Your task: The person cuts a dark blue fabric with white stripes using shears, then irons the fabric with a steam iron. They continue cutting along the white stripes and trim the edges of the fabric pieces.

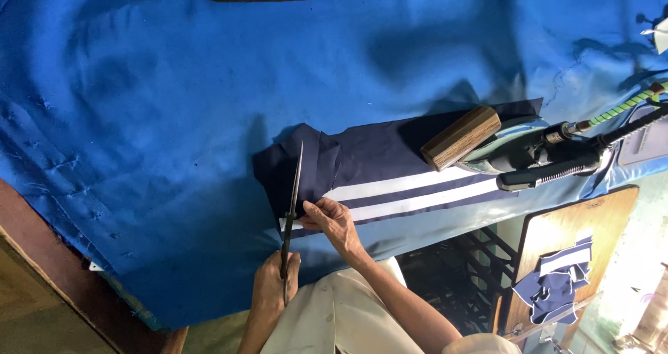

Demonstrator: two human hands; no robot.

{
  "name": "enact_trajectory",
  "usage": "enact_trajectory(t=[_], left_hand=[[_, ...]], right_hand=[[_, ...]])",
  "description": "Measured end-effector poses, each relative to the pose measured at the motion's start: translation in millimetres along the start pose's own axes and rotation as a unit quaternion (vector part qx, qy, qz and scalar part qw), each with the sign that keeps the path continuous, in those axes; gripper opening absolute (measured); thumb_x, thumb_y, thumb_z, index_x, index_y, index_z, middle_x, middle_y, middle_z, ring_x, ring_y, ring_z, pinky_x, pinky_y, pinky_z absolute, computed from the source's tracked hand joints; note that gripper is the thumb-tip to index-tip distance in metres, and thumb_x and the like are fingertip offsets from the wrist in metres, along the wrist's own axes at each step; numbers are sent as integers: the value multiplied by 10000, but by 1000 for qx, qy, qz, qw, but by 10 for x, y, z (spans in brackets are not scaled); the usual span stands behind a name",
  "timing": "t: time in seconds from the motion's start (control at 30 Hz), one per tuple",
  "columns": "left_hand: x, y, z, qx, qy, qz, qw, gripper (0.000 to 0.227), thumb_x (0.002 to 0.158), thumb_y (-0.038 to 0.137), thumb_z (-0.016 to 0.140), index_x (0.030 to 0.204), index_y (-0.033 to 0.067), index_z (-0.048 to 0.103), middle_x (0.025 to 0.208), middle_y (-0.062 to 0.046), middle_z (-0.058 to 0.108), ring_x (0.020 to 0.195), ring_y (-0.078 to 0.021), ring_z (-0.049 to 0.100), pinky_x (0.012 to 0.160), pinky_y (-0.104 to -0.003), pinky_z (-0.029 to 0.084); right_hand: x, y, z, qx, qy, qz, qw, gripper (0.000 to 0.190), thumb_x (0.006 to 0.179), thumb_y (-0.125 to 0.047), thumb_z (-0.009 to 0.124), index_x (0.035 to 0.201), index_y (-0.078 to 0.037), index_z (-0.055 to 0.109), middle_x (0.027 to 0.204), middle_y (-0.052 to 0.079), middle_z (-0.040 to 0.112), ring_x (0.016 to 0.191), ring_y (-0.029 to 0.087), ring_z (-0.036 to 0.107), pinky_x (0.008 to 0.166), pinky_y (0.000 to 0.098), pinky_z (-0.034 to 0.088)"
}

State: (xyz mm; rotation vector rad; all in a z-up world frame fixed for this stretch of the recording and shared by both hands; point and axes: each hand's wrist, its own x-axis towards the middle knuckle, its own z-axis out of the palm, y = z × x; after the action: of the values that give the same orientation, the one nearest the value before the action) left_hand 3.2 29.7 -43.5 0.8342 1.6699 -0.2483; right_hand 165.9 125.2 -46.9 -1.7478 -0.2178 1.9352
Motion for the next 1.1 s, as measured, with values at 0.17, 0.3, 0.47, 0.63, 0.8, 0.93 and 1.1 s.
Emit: enact_trajectory(t=[0.17, 0.3, 0.47, 0.63, 0.8, 0.93, 1.1], left_hand=[[-45, 209, -117, -1, 18, 4, 1000, 503, 999, 437, 556, 607, 122, 571, 558, 9, 662, 532, -161, 640, 589, -321, 506], [72, -29, 16, -1, 26, 58, 998, 381, 976, 371, 577, 720, 106, 674, 701, -3, 766, 657, -209, 716, 673, -355, 544], [-4, 290, -156, -34, 6, -5, 999, 492, 1009, 421, 568, 633, 106, 528, 618, 6, 609, 577, -144, 589, 605, -320, 486], [-102, 340, -234, -223, -10, -13, 975, 549, 1020, 259, 656, 589, 103, 355, 504, -1, 423, 485, -109, 368, 494, -304, 348], [-324, -36, -296, -3, -77, 26, 997, 332, 944, 423, 429, 820, 179, 615, 849, 4, 653, 823, -183, 655, 780, -356, 495], [-524, -133, -381, 9, -113, -93, 989, 147, 930, 268, 544, 910, 191, 667, 921, 3, 739, 897, -182, 696, 840, -326, 514], [-507, -1056, -140, -5, -77, 7, 997, 199, 909, 319, 600, 1000, 187, 719, 955, -6, 763, 951, -192, 733, 836, -349, 549]], right_hand=[[-16, -27, 2, 6, -2, -1, 1000, 289, 915, -301, 757, 778, -83, 626, 771, 97, 751, 863, 237, 810, 819, 361, 695], [-38, -78, 24, 23, -12, 2, 1000, 276, 916, -288, 750, 798, -73, 623, 884, 165, 803, 885, 251, 812, 819, 349, 685], [-34, -72, 14, 11, -22, -7, 1000, 258, 925, -301, 734, 842, -69, 654, 960, 175, 813, 911, 256, 812, 828, 350, 685], [-46, -91, 22, 4, -9, 4, 1000, 294, 907, -326, 752, 794, -83, 633, 862, 144, 799, 884, 249, 816, 809, 347, 689], [-157, -220, 177, -70, -16, 45, 996, 488, 895, -557, 656, 700, -170, 432, 684, -25, 581, 969, 212, 818, 857, 347, 642], [-156, -52, 298, -61, -3, 34, 998, 414, 913, -506, 672, 772, -145, 528, 741, -14, 672, 897, 183, 807, 834, 337, 644], [-241, -118, 299, -84, 34, 35, 995, 483, 843, -582, 654, 822, -99, 639, 871, 120, 800, 927, 205, 813, 835, 345, 668]])
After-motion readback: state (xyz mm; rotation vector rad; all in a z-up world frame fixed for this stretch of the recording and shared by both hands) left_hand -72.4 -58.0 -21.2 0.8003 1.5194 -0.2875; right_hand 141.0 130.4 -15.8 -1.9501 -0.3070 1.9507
